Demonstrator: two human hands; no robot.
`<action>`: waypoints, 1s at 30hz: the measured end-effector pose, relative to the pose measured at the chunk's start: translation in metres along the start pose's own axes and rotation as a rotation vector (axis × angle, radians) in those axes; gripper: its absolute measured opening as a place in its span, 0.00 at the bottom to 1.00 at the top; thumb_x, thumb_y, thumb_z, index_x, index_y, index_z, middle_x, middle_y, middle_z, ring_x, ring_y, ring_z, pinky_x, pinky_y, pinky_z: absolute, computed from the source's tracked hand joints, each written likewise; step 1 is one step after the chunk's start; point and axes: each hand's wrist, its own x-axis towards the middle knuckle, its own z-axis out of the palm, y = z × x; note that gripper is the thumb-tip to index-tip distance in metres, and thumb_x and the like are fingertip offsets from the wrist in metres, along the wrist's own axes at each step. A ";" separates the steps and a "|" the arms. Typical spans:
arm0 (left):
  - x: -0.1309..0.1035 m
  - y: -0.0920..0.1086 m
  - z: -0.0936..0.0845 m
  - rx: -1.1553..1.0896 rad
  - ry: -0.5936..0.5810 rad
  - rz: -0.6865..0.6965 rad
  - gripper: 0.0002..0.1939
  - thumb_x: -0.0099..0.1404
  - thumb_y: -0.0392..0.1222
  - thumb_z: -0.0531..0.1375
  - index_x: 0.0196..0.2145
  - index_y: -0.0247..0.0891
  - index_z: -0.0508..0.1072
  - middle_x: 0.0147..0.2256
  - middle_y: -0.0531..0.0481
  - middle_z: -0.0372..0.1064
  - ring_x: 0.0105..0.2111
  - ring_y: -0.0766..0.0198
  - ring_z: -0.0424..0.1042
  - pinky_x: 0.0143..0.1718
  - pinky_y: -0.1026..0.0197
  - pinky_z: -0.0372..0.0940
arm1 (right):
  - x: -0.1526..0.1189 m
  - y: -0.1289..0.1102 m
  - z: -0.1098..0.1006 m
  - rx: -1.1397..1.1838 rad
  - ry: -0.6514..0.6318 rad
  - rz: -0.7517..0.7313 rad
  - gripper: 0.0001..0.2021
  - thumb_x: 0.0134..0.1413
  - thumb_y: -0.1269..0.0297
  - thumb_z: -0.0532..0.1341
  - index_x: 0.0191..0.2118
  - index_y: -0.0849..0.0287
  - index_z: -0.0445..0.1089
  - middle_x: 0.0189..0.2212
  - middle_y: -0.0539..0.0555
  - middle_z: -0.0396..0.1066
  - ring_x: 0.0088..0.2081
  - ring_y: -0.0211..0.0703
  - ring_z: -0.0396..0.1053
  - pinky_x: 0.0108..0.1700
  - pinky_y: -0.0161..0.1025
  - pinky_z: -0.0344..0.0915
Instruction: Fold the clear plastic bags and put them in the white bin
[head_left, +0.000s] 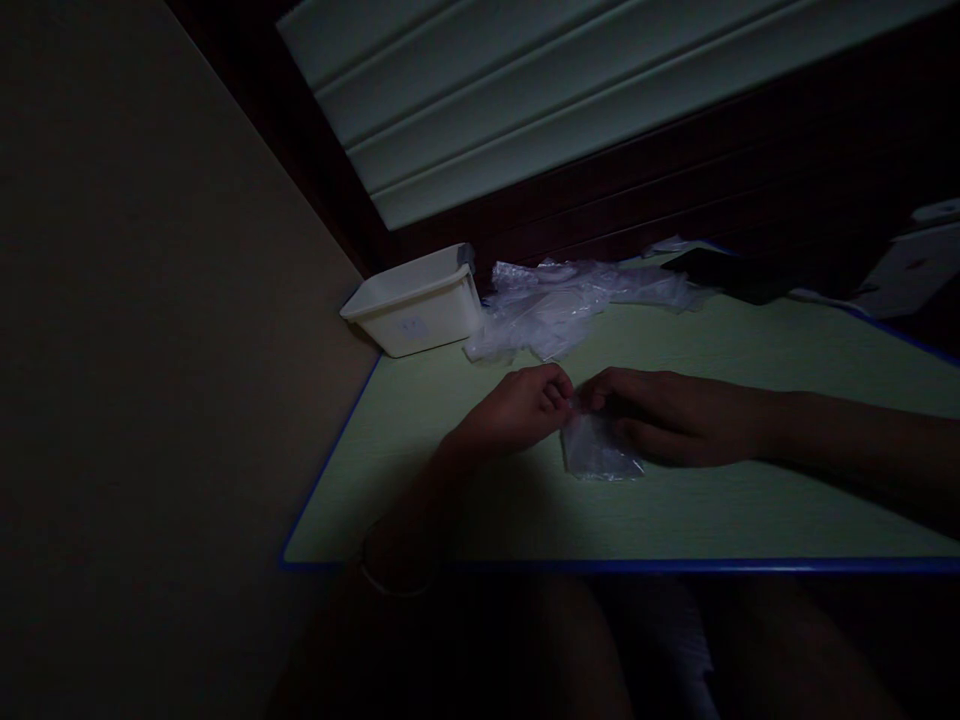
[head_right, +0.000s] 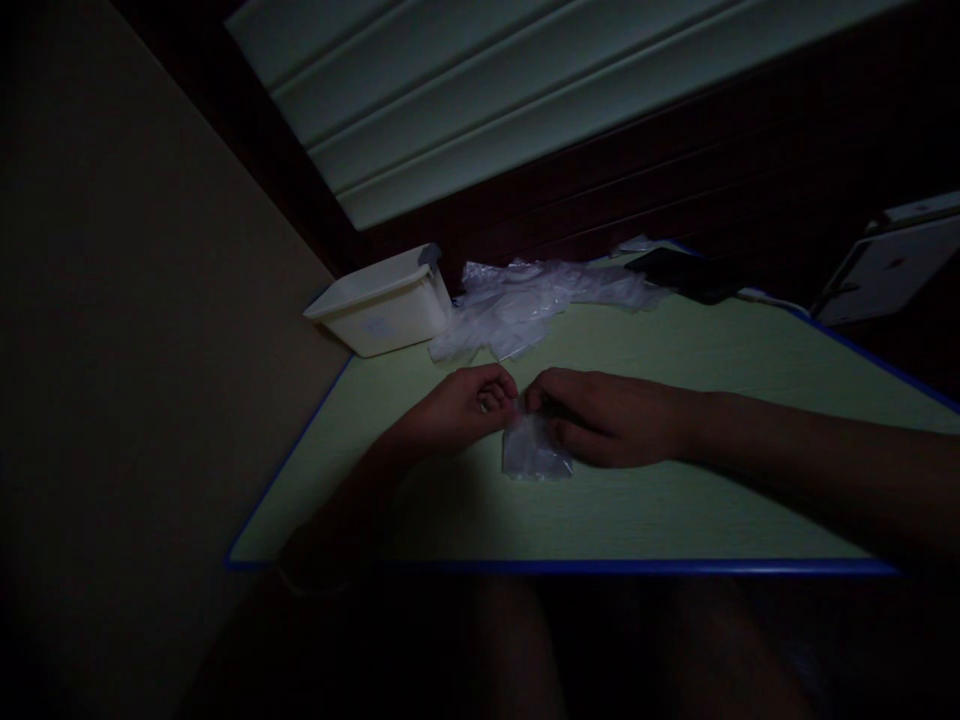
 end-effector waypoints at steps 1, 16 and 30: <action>0.000 0.001 0.000 0.036 -0.002 0.008 0.06 0.57 0.34 0.60 0.35 0.35 0.69 0.27 0.53 0.68 0.28 0.69 0.68 0.29 0.66 0.61 | 0.000 0.000 0.000 0.000 0.004 -0.004 0.15 0.56 0.67 0.56 0.50 0.60 0.60 0.40 0.57 0.70 0.36 0.44 0.69 0.39 0.40 0.65; -0.004 0.019 -0.002 0.356 -0.016 0.073 0.06 0.59 0.35 0.59 0.34 0.35 0.75 0.28 0.52 0.70 0.28 0.67 0.68 0.31 0.64 0.60 | 0.004 -0.002 -0.002 -0.135 0.091 -0.220 0.07 0.54 0.71 0.57 0.39 0.60 0.68 0.37 0.58 0.67 0.42 0.48 0.65 0.45 0.43 0.64; -0.007 0.008 -0.008 0.423 -0.073 0.201 0.10 0.62 0.43 0.62 0.40 0.37 0.74 0.37 0.48 0.69 0.39 0.62 0.69 0.42 0.60 0.64 | 0.003 -0.004 -0.003 -0.109 0.050 -0.213 0.09 0.55 0.72 0.56 0.41 0.61 0.70 0.38 0.58 0.68 0.42 0.46 0.65 0.46 0.43 0.64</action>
